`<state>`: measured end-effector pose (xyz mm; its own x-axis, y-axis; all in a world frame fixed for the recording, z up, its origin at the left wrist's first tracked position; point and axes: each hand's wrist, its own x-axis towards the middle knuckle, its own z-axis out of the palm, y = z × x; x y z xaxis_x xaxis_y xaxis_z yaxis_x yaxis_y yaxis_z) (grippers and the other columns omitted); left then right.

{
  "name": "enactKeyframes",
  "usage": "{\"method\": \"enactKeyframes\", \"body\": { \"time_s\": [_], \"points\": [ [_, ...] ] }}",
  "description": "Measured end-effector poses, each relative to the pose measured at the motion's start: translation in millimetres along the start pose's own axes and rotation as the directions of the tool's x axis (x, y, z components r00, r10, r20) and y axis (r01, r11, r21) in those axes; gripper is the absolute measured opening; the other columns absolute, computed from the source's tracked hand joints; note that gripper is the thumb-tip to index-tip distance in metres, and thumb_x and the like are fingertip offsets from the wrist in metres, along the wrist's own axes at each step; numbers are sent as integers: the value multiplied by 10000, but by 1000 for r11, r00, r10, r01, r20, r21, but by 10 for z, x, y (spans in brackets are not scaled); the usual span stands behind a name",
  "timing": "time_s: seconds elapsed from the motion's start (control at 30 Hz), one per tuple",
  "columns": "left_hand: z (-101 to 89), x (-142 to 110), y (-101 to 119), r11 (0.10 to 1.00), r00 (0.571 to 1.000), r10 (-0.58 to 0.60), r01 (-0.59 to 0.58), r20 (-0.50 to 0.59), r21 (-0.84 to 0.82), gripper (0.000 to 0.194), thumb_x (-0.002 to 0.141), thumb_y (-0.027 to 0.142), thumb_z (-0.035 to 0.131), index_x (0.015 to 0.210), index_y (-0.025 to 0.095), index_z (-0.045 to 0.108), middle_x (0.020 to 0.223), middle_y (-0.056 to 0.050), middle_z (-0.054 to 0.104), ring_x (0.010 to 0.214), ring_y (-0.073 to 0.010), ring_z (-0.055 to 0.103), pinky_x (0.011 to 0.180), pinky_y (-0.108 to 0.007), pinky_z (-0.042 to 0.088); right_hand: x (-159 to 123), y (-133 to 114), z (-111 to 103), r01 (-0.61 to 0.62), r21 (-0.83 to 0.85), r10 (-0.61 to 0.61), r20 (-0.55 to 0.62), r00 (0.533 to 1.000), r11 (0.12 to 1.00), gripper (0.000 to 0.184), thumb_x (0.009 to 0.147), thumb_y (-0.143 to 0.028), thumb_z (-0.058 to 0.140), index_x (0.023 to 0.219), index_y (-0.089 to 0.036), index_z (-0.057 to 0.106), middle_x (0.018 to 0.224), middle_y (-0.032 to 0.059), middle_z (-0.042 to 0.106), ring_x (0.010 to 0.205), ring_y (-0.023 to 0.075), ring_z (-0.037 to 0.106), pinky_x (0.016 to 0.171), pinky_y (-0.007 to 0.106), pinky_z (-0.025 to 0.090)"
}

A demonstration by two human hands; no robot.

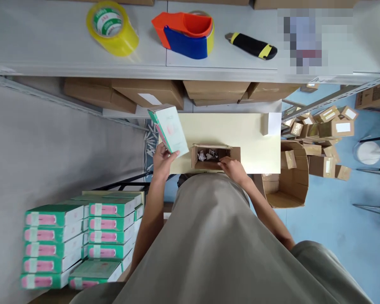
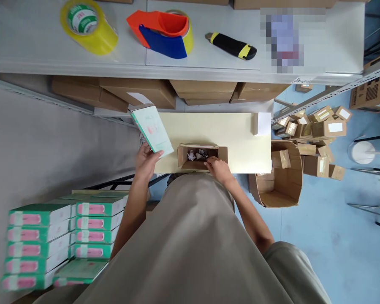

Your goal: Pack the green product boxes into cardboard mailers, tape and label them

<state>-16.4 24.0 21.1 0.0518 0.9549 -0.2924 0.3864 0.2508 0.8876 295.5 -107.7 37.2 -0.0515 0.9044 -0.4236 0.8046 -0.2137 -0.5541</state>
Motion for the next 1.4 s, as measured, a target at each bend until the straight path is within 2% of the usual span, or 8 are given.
{"method": "enactKeyframes", "body": {
  "time_s": [0.13,0.23,0.37,0.67,0.8,0.93,1.07,1.4],
  "points": [
    [283,-307,351,969,955,151,-92,256,-228,833,732,552,975,1391,239,573,1467,-143,752,1373,-345,733,982,-386,684,-1,93,55,-35,82,36,-20,999,996,365,1093,-209,694,1455,-256,710,1479,114,775,1062,280,830,951,386,626],
    [497,-316,532,982,879,191,-164,437,-99,685,770,352,911,1373,218,616,1404,-111,773,1290,-311,762,971,-365,671,59,196,109,-78,151,86,-43,995,985,558,1006,-215,768,1551,-228,650,1355,142,819,1045,326,817,977,450,652],
    [528,-196,582,900,802,251,-400,542,176,698,713,91,769,1390,231,671,1449,-92,752,1353,-324,731,1146,-433,603,184,348,130,-24,309,61,-110,992,951,657,980,-346,783,1608,-255,617,1196,102,849,1067,336,795,987,484,664],
    [563,26,379,802,829,141,-416,541,429,725,737,38,770,1430,210,639,1397,-117,756,1292,-355,738,1074,-450,608,322,542,-55,-10,397,72,-140,987,918,1154,828,-350,916,1819,-266,332,1466,128,781,1217,365,792,1046,507,648],
    [617,33,356,739,816,156,-470,557,482,709,752,4,748,1420,216,640,1417,-136,743,1382,-365,687,1137,-469,589,239,520,-175,-70,188,90,-100,991,980,1031,873,-293,894,1788,-304,419,1413,105,800,1126,371,820,987,491,660],
    [658,42,372,666,806,157,-513,571,542,698,776,-18,712,1430,211,631,1437,-157,726,1447,-372,633,1168,-493,575,220,444,-255,-73,-34,69,-97,993,997,871,902,-335,891,1697,-290,537,1656,139,634,1198,408,802,974,526,672],
    [709,64,371,606,798,144,-539,586,585,665,791,-37,670,1416,188,648,1418,-167,732,1417,-384,634,1209,-521,544,249,419,-297,-53,-79,50,-40,998,995,807,891,-382,911,1614,-246,579,1712,168,514,1141,375,812,946,519,685],
    [661,11,315,545,835,131,-512,535,665,645,803,-33,651,1417,162,640,1434,-192,680,1419,-406,580,1228,-539,510,346,279,-184,-28,-118,22,-45,999,993,727,951,-363,856,1601,-248,550,1644,169,536,1158,355,800,937,492,688]
  ]
}}
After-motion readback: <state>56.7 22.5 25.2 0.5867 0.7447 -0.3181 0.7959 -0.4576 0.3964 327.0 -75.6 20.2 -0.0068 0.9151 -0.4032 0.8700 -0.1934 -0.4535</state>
